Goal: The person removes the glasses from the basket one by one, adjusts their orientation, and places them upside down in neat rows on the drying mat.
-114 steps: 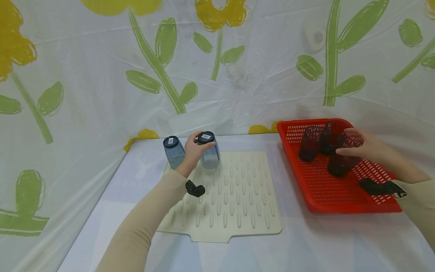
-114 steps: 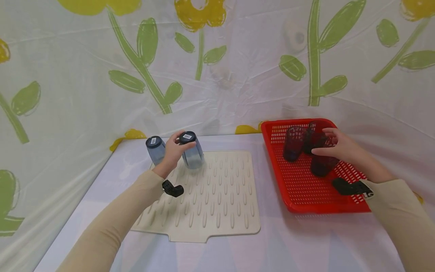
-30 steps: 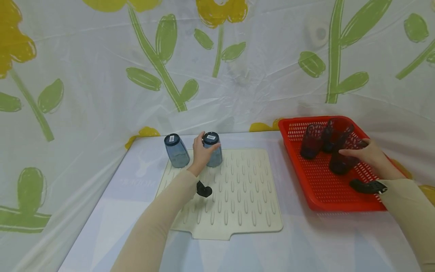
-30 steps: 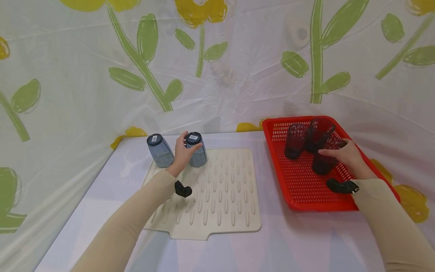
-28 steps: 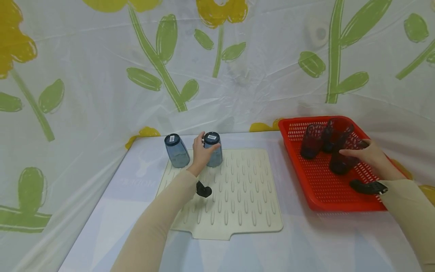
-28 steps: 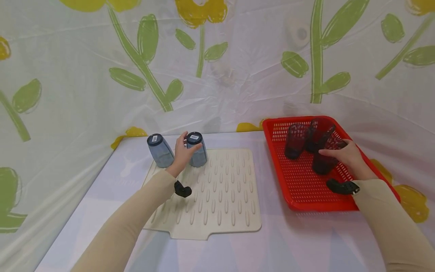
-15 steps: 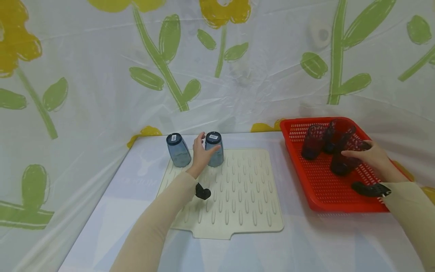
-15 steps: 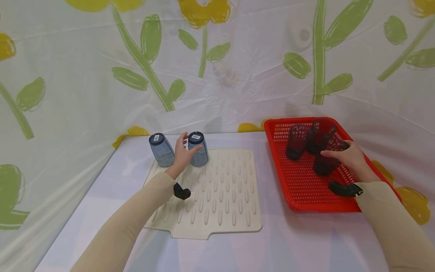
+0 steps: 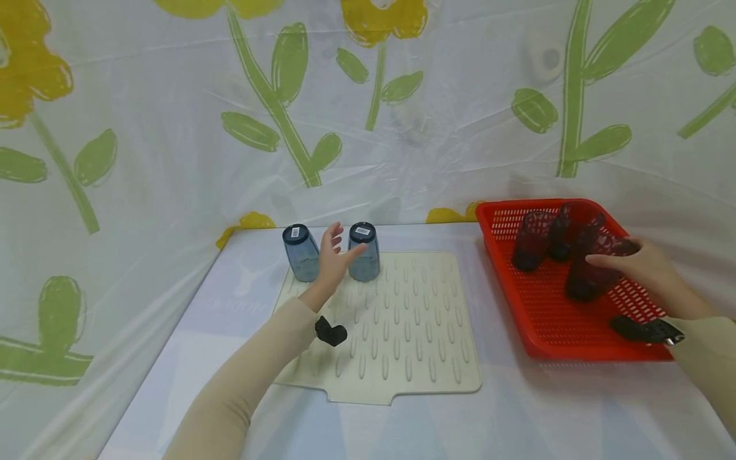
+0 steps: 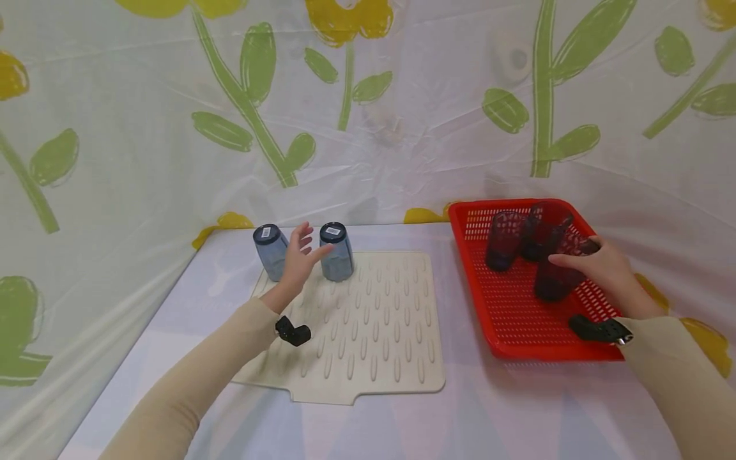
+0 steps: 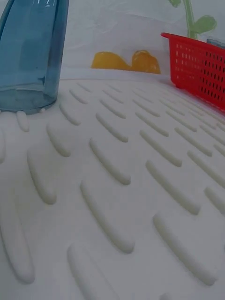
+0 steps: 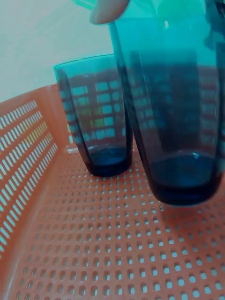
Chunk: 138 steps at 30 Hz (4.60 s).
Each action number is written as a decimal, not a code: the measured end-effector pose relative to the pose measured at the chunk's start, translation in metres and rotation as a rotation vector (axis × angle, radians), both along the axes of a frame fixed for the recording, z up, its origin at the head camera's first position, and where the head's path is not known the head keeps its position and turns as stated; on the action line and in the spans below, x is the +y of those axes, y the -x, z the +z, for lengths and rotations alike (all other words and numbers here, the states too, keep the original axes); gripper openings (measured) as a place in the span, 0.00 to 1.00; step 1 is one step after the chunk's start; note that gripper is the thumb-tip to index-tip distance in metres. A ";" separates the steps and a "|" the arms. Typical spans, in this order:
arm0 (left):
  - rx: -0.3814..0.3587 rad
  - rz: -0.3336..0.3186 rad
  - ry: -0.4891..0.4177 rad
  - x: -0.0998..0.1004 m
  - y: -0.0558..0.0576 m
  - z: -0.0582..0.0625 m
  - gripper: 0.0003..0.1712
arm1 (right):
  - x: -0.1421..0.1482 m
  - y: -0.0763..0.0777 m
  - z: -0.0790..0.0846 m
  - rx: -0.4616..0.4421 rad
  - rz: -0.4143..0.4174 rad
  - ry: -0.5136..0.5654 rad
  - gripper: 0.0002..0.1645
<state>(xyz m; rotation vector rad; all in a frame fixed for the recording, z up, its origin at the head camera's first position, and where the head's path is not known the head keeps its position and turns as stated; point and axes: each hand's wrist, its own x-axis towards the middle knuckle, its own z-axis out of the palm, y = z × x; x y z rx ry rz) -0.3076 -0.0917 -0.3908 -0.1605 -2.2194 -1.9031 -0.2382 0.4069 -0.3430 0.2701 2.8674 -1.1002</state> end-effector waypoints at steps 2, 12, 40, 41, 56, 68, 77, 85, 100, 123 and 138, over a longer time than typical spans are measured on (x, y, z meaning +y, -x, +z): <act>-0.022 -0.013 -0.026 -0.002 -0.004 0.002 0.42 | -0.003 -0.003 0.002 0.029 -0.018 -0.003 0.52; 0.036 -0.086 -0.141 -0.002 -0.025 0.010 0.39 | -0.020 -0.015 0.018 0.158 -0.075 -0.049 0.49; 0.159 -0.258 -0.207 0.017 -0.050 -0.002 0.42 | -0.066 -0.037 0.068 0.237 -0.031 -0.002 0.37; 0.158 -0.262 -0.211 0.018 -0.050 -0.002 0.42 | -0.067 -0.037 0.068 0.255 -0.028 0.023 0.33; 0.116 -0.291 -0.274 0.039 -0.056 -0.002 0.56 | -0.111 -0.027 0.062 0.368 0.059 0.494 0.19; 0.118 -0.345 -0.365 0.059 -0.058 0.000 0.42 | -0.149 -0.021 0.047 0.375 0.081 0.862 0.16; 0.091 -0.379 -0.387 0.076 -0.063 -0.005 0.48 | -0.173 -0.019 0.038 0.366 0.054 0.886 0.17; 0.088 -0.420 -0.361 0.083 -0.063 -0.009 0.46 | -0.184 -0.016 0.032 0.309 0.008 0.808 0.24; 0.000 -0.422 -0.319 0.090 -0.068 -0.011 0.35 | -0.203 -0.016 0.023 0.273 -0.024 0.845 0.14; -0.001 -0.442 -0.360 0.089 -0.070 -0.018 0.36 | -0.216 -0.009 0.009 0.224 0.012 1.106 0.03; -0.003 -0.491 -0.391 0.092 -0.067 -0.019 0.53 | -0.223 -0.009 0.005 0.194 0.037 1.099 0.28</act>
